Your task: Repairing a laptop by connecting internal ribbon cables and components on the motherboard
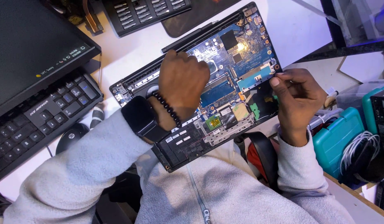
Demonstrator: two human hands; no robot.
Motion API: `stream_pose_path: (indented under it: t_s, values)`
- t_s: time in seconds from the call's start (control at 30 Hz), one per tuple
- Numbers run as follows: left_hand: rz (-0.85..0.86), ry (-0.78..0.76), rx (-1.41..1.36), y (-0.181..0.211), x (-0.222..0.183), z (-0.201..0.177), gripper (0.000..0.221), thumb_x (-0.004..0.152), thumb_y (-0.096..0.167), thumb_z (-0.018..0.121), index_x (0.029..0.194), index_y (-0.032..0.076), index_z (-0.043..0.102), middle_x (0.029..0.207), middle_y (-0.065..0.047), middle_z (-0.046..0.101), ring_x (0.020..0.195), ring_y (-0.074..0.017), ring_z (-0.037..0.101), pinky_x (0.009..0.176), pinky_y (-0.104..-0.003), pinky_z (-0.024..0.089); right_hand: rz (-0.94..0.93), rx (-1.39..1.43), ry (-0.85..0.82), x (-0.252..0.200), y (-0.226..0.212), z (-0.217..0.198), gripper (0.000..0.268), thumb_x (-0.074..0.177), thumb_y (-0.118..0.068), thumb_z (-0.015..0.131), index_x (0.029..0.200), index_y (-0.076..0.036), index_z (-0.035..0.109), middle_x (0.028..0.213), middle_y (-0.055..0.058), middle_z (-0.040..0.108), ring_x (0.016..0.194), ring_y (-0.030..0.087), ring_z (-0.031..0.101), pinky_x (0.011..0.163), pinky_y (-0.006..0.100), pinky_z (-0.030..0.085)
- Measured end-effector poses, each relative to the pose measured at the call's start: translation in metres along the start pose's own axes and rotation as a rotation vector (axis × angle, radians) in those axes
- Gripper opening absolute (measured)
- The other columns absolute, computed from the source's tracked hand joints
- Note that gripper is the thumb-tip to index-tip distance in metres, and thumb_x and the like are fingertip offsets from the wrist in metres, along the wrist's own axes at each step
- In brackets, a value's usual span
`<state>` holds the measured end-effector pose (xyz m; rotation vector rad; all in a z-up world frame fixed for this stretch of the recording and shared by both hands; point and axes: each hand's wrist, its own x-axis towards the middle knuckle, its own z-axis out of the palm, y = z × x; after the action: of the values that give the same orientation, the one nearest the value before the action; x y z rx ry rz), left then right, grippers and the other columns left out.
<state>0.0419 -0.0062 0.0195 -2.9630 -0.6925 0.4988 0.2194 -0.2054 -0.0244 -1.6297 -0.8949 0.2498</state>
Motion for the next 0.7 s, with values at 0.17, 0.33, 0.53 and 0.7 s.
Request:
stream_pose_path:
  t_s: [0.17, 0.33, 0.53, 0.7]
  values:
    - [0.011, 0.151, 0.062, -0.005, -0.022, 0.001, 0.012, 0.087, 0.022, 0.075, 0.098, 0.027, 0.076, 0.085, 0.002, 0.073, 0.078, -0.0191, 0.068, 0.073, -0.037, 0.049, 0.016, 0.037, -0.001, 0.0, -0.003, 0.0, 0.013, 0.1, 0.007, 0.079, 0.104, 0.002, 0.067, 0.102, 0.014, 0.067, 0.086, 0.018, 0.061, 0.074, 0.025, 0.046]
    - [-0.007, 0.259, 0.119, -0.018, -0.032, -0.005, 0.012, 0.087, 0.016, 0.072, 0.096, 0.023, 0.073, 0.083, 0.001, 0.068, 0.072, -0.0199, 0.064, 0.06, -0.034, 0.049, 0.041, 0.072, 0.007, 0.0, -0.003, 0.001, 0.014, 0.099, 0.007, 0.08, 0.104, 0.002, 0.068, 0.101, 0.012, 0.067, 0.09, 0.018, 0.062, 0.077, 0.025, 0.049]
    - [0.025, 0.265, 0.097, -0.026, -0.02, -0.002, 0.034, 0.07, 0.011, 0.074, 0.102, 0.022, 0.071, 0.089, -0.002, 0.07, 0.081, -0.0238, 0.066, 0.066, -0.036, 0.048, 0.041, 0.072, 0.0, 0.001, -0.006, 0.003, 0.013, 0.099, 0.005, 0.08, 0.104, 0.001, 0.068, 0.1, 0.011, 0.067, 0.094, 0.018, 0.062, 0.082, 0.026, 0.049]
    - [0.055, 0.199, 0.03, -0.022, -0.012, -0.005, 0.011, 0.08, 0.014, 0.074, 0.085, 0.023, 0.075, 0.085, -0.001, 0.072, 0.091, -0.0239, 0.065, 0.074, -0.038, 0.046, 0.044, 0.069, -0.029, 0.002, -0.011, 0.006, 0.015, 0.099, 0.008, 0.078, 0.106, 0.002, 0.067, 0.102, 0.013, 0.065, 0.093, 0.018, 0.063, 0.081, 0.024, 0.049]
